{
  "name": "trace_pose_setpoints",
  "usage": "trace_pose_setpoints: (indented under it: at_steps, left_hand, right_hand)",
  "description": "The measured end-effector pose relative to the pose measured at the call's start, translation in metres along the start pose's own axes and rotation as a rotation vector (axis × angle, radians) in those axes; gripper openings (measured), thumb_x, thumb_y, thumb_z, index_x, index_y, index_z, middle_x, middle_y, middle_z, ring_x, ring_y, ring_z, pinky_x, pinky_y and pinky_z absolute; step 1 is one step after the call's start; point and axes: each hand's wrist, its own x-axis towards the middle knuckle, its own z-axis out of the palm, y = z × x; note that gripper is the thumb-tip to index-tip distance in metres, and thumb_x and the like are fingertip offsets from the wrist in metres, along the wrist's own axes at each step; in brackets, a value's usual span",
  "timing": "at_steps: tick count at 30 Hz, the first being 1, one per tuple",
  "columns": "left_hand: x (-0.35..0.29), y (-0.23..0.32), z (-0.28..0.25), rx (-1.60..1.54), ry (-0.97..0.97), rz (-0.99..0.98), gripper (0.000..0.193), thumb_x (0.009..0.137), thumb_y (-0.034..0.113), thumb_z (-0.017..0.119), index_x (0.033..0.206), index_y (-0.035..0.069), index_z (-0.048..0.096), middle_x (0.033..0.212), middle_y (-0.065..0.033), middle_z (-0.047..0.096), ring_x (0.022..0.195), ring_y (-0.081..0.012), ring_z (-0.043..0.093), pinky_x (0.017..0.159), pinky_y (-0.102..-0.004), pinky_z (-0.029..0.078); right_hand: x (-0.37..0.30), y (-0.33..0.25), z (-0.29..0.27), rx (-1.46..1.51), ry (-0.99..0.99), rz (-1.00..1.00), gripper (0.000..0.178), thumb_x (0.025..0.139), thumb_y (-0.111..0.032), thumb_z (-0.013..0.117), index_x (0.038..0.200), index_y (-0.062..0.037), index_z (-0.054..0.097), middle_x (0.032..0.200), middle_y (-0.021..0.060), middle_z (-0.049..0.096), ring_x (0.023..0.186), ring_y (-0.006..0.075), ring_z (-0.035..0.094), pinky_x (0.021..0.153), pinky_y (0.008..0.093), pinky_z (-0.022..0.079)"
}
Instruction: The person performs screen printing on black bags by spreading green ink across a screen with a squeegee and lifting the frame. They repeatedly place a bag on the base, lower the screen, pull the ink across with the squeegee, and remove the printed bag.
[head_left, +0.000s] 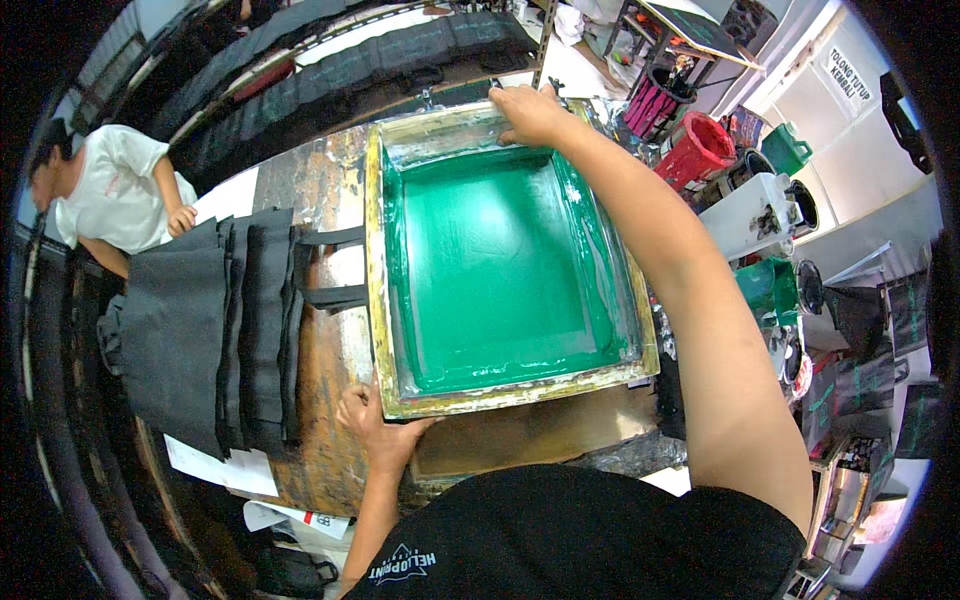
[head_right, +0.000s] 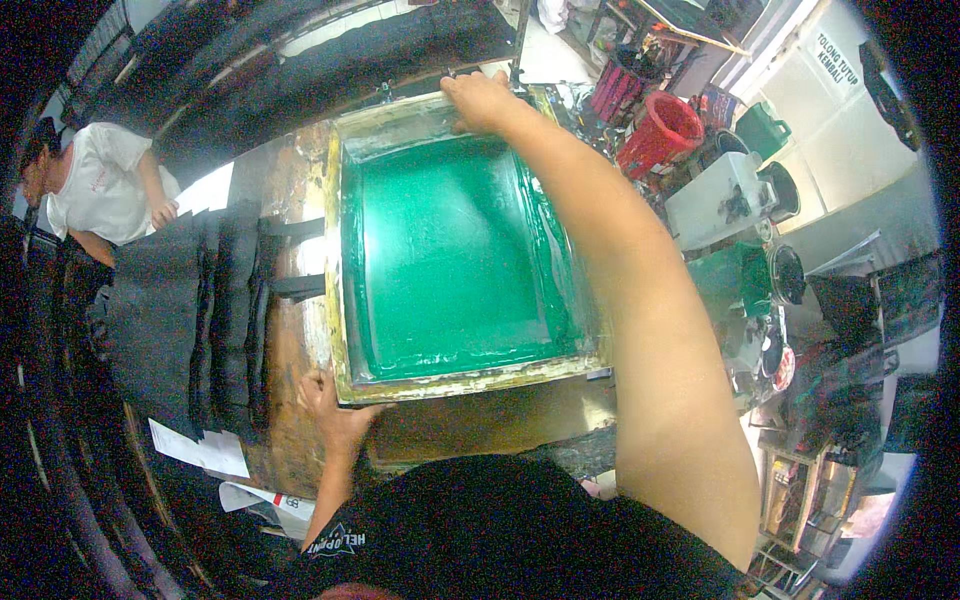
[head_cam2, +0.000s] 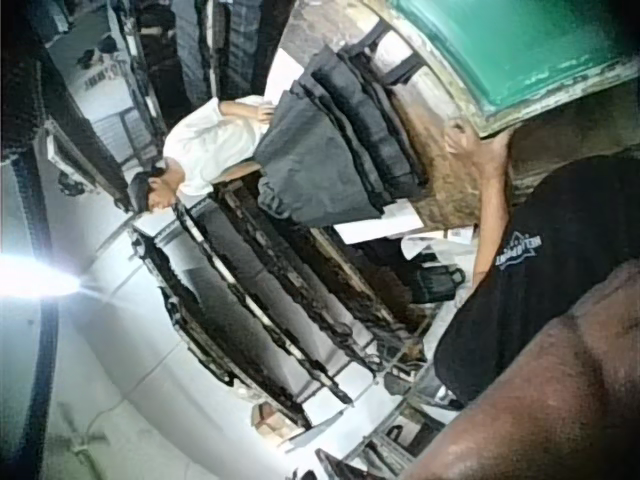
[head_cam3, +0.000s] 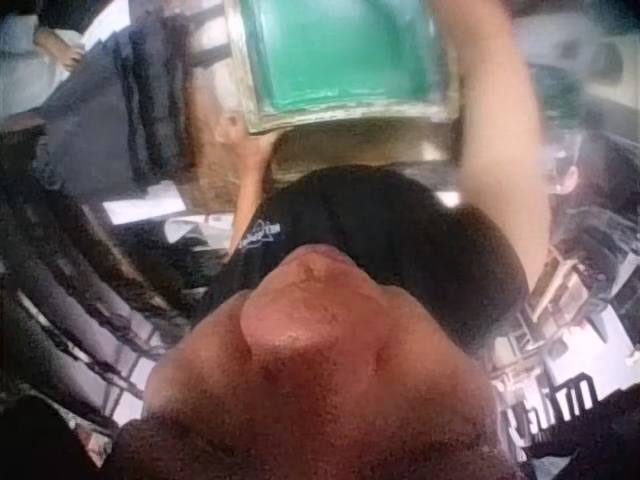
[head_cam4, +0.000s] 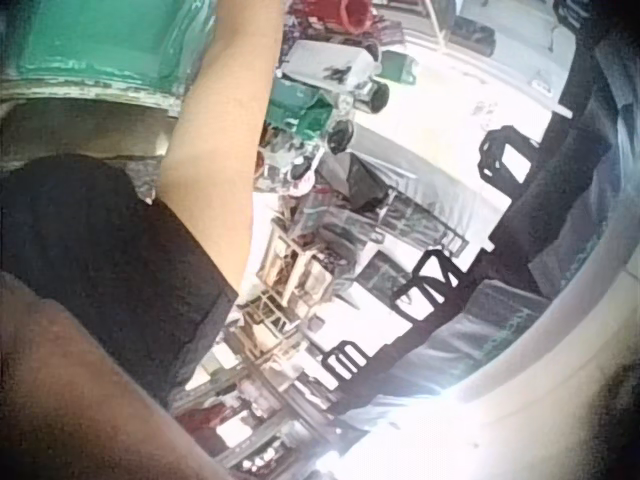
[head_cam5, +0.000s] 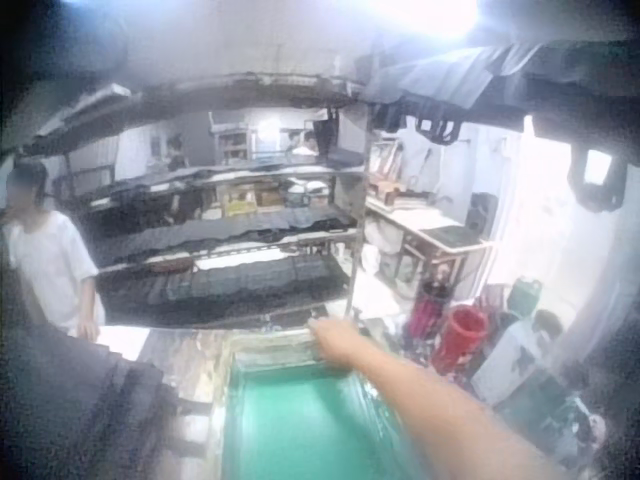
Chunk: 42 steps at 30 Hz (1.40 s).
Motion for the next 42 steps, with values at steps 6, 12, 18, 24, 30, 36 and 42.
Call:
trace_pose_setpoints:
  at_steps: [6,12,18,24,30,36,42]
  left_hand:
    - [0.085,0.017,-0.043,-0.046,0.146,0.253,0.119,0.059,0.082,0.081,0.147,0.005,0.059,0.12,-0.0158,0.053,0.114,-0.0329,0.049,0.101,-0.0514,0.034]
    - [0.276,0.074,-0.009,-0.008,0.343,0.589,0.088,0.082,0.071,0.071,0.138,0.004,0.063,0.124,-0.019,0.06,0.116,-0.0378,0.056,0.101,-0.0505,0.041]
    - [0.364,0.105,0.064,0.299,0.281,0.617,0.064,0.088,0.068,0.065,0.102,0.006,0.069,0.101,-0.0137,0.067,0.1,-0.0321,0.066,0.087,-0.0449,0.05]
    - [0.364,0.091,0.079,0.338,0.432,0.721,0.056,0.086,0.066,0.068,0.081,0.01,0.063,0.081,-0.0055,0.067,0.08,-0.0256,0.069,0.071,-0.0401,0.052]
    - [0.313,0.095,0.065,0.351,0.386,0.701,0.055,0.084,0.065,0.07,0.08,0.011,0.062,0.076,-0.0044,0.063,0.072,-0.0251,0.067,0.067,-0.0387,0.05]
    - [0.239,0.096,0.045,0.338,0.356,0.691,0.054,0.083,0.064,0.072,0.079,0.011,0.061,0.075,-0.0046,0.061,0.071,-0.0247,0.064,0.067,-0.0378,0.049]
    - [0.158,0.097,0.026,0.279,0.316,0.692,0.053,0.078,0.062,0.076,0.077,0.012,0.057,0.075,-0.0047,0.056,0.07,-0.0247,0.06,0.064,-0.0389,0.045]
  right_hand:
    - [-0.034,-0.008,0.0,-0.066,0.269,0.019,0.059,0.078,-0.024,0.085,0.126,-0.0122,0.054,0.117,0.0067,0.065,0.116,0.0296,0.061,0.091,0.0581,0.042]
    - [-0.042,-0.022,0.02,-0.165,0.435,0.046,0.034,0.086,-0.018,0.072,0.117,-0.0148,0.059,0.109,0.0028,0.065,0.108,0.0249,0.062,0.086,0.0529,0.042]
    - [-0.046,-0.03,0.048,-0.332,0.452,0.088,0.027,0.09,-0.018,0.063,0.117,-0.0165,0.063,0.102,0.0003,0.066,0.099,0.0216,0.063,0.085,0.0483,0.042]
    - [-0.059,-0.035,0.045,-0.306,0.493,0.042,0.019,0.089,-0.018,0.063,0.108,-0.0167,0.062,0.099,0.002,0.066,0.096,0.0229,0.064,0.081,0.046,0.044]
    - [-0.102,-0.055,0.035,-0.28,0.458,0.036,0.024,0.085,-0.019,0.069,0.107,-0.0163,0.06,0.096,0.0017,0.064,0.094,0.0232,0.063,0.081,0.0445,0.043]
    - [-0.17,-0.09,0.019,-0.271,0.429,0.024,0.015,0.089,-0.018,0.063,0.104,-0.017,0.061,0.093,0.0021,0.064,0.092,0.0234,0.063,0.079,0.0452,0.043]
    - [-0.247,-0.131,0.002,-0.213,0.371,0.038,0.013,0.088,-0.018,0.063,0.1,-0.0181,0.06,0.091,0.0014,0.061,0.091,0.0219,0.061,0.08,0.0437,0.041]
